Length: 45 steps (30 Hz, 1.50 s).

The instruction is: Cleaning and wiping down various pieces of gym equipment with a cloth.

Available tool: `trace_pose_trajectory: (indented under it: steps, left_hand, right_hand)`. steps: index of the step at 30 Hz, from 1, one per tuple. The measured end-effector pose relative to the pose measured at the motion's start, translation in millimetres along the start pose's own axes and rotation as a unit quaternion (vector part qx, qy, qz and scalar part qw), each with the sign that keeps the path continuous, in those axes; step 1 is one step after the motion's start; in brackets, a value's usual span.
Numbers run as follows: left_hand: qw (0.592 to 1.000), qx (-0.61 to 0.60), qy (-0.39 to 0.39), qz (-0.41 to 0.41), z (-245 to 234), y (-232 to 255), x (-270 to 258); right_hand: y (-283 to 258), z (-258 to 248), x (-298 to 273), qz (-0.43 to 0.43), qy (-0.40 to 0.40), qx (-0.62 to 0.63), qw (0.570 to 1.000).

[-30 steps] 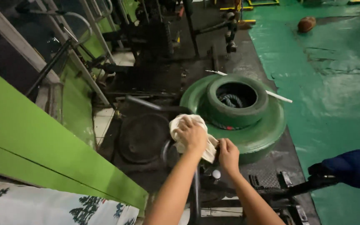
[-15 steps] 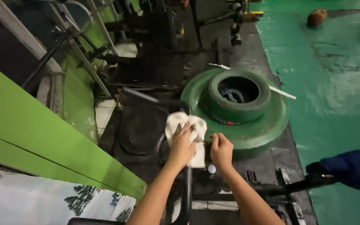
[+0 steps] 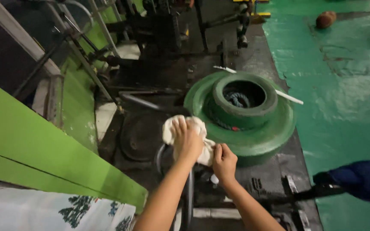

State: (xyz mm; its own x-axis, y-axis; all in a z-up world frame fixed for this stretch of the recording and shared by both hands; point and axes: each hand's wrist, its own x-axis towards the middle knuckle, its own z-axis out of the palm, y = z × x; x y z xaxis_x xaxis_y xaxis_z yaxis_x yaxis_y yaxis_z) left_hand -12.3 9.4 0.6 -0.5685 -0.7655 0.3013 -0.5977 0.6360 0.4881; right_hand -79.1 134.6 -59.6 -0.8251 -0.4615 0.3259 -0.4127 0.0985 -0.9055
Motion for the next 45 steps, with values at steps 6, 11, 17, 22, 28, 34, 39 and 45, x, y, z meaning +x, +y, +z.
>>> trace_pose_trajectory:
  steps: [6,11,17,22,28,34,39,45]
  left_hand:
    - [0.982,0.151,-0.044,-0.101,40.9,-9.6,70.3]
    - [0.988,0.031,-0.079,-0.126,33.1,-25.9,80.3]
    - [0.973,0.103,-0.157,0.134,-15.1,-16.2,2.6]
    - [0.964,-0.256,-0.057,0.051,-80.4,-18.9,-91.2]
    - [0.95,0.054,0.033,0.306,-58.6,9.5,-154.6]
    - [0.982,-0.08,0.01,0.168,-64.1,2.5,-74.2]
    - [0.97,-0.077,0.012,0.229,-43.3,-77.6,-40.4]
    - [0.948,-0.05,-0.162,0.271,-138.0,-79.5,-91.9]
  right_hand:
    - [-10.7,-5.3,1.9,-0.014,-0.007,-0.02,1.0]
    - [-22.6,-2.4,1.6,-0.004,0.004,-0.004,1.0]
    - [-11.9,-5.9,-2.2,-0.02,-0.005,-0.016,1.0]
    - [-6.2,-1.9,-0.3,-0.057,0.003,0.005,0.998]
    - [1.2,0.6,3.5,-0.066,0.024,-0.019,0.997]
    - [13.2,1.3,6.5,-0.023,0.012,-0.036,0.999]
    - [-5.7,-4.2,5.3,-0.02,0.006,-0.022,1.0]
    - [11.5,5.3,13.0,0.004,0.011,-0.005,1.0]
